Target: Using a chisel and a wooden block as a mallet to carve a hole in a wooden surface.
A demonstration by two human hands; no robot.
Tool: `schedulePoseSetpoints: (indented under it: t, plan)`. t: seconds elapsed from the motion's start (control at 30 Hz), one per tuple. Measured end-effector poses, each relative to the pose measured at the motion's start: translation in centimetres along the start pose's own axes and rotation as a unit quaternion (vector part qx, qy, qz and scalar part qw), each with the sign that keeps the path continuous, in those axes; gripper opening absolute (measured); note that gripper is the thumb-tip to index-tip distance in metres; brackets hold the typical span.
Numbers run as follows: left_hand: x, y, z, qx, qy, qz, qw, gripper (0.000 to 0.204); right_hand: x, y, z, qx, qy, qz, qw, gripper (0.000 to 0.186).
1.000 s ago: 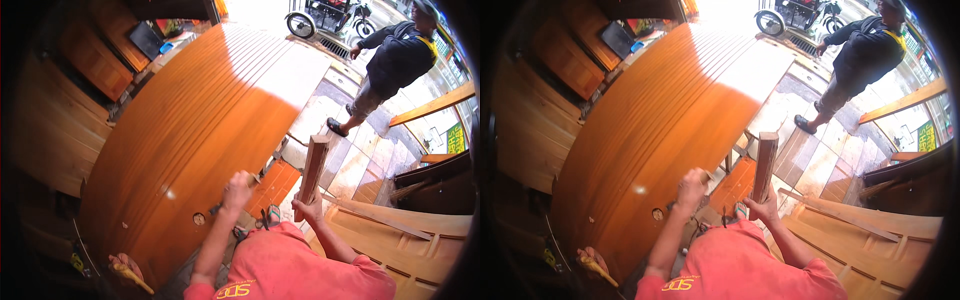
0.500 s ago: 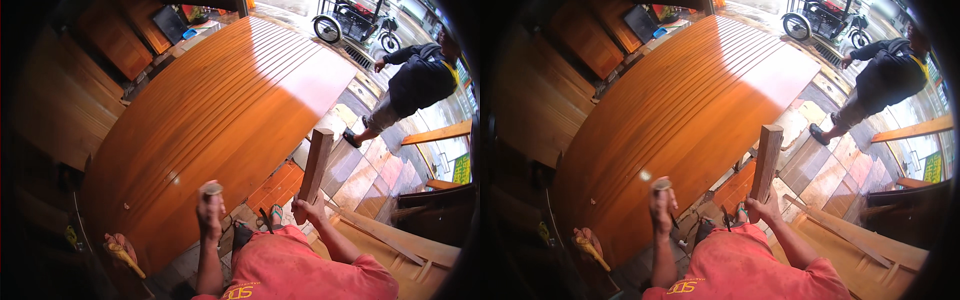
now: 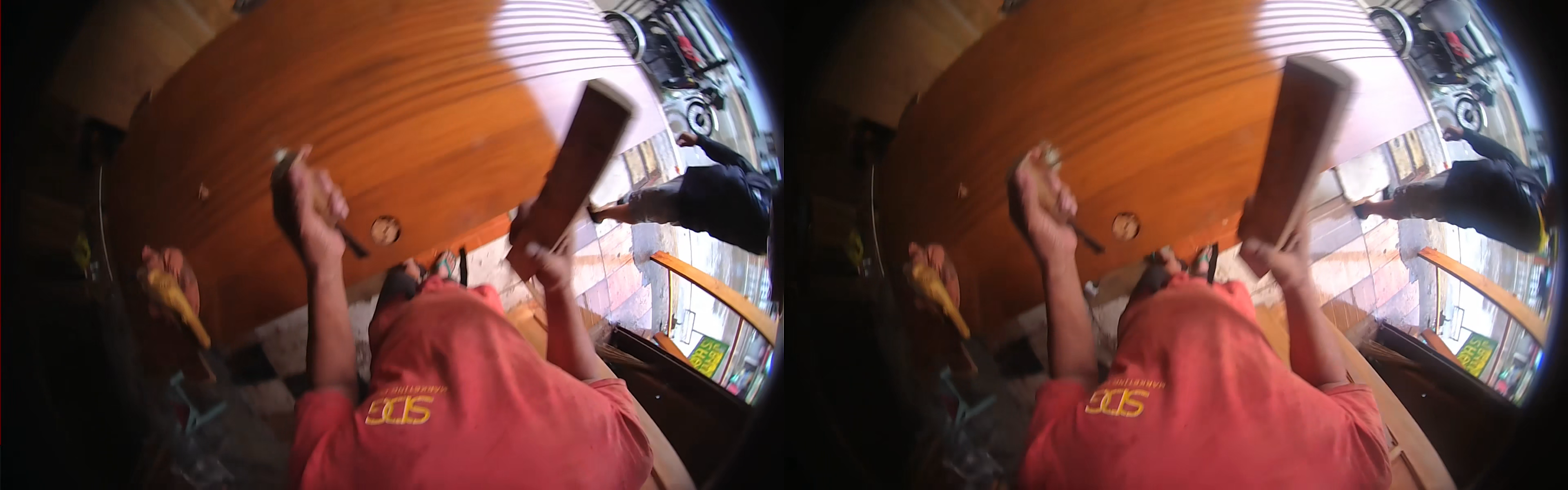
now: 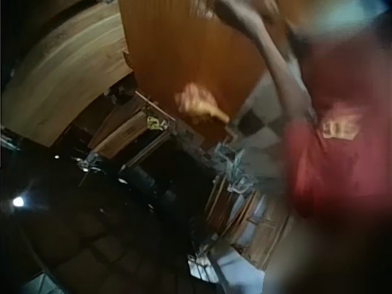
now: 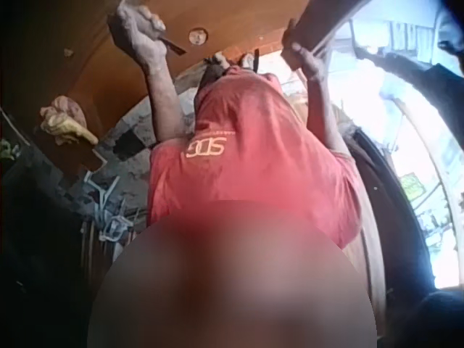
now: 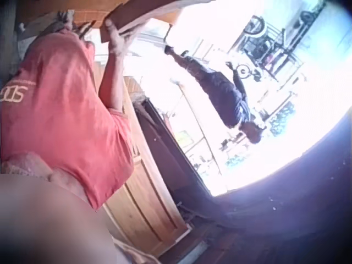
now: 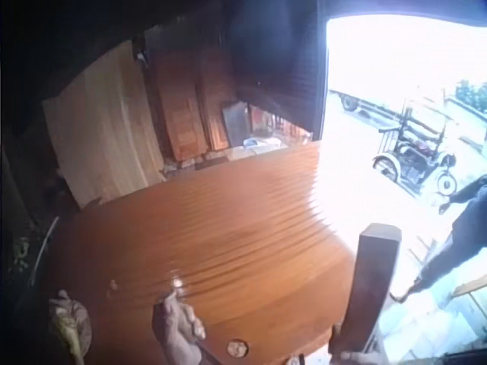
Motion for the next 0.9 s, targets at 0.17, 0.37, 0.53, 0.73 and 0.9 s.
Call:
schedulePoseSetpoints:
  t: [0.17,0.37,0.53,0.73,0.9]
  plan:
    - [-1.4,-2.1,4.2,-0.023,0.01,-0.019,1.0,0.034,1.2,2.6,2.0,0.007,0.098,-0.167,0.981,0.082]
    - [-4.1,-1.3,6.2,-0.027,-0.038,-0.049,0.998,0.037,3.6,4.6,0.4,0.027,0.116,-0.144,0.982,0.093]
    - [-5.8,-0.1,7.0,-0.02,-0.118,-0.014,0.993,0.034,2.7,6.3,3.6,-0.011,0.177,-0.118,0.977,0.1]
    - [-6.6,0.9,8.3,-0.006,-0.114,0.006,0.993,0.027,1.4,6.2,10.8,-0.082,0.017,-0.175,0.981,0.082]
    - [-7.3,1.1,8.7,0.019,-0.097,0.037,0.994,0.025,-1.0,8.6,19.2,-0.101,-0.065,-0.15,0.981,0.065]
Point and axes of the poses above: each hand's wrist, its own z-axis towards the middle knuckle, its own y-axis out of the palm, x = y × z, the point moved 2 cm from there along z, towards the middle knuckle, and after that the axes turned 13 degrees about -y, right-handed, at the moved point
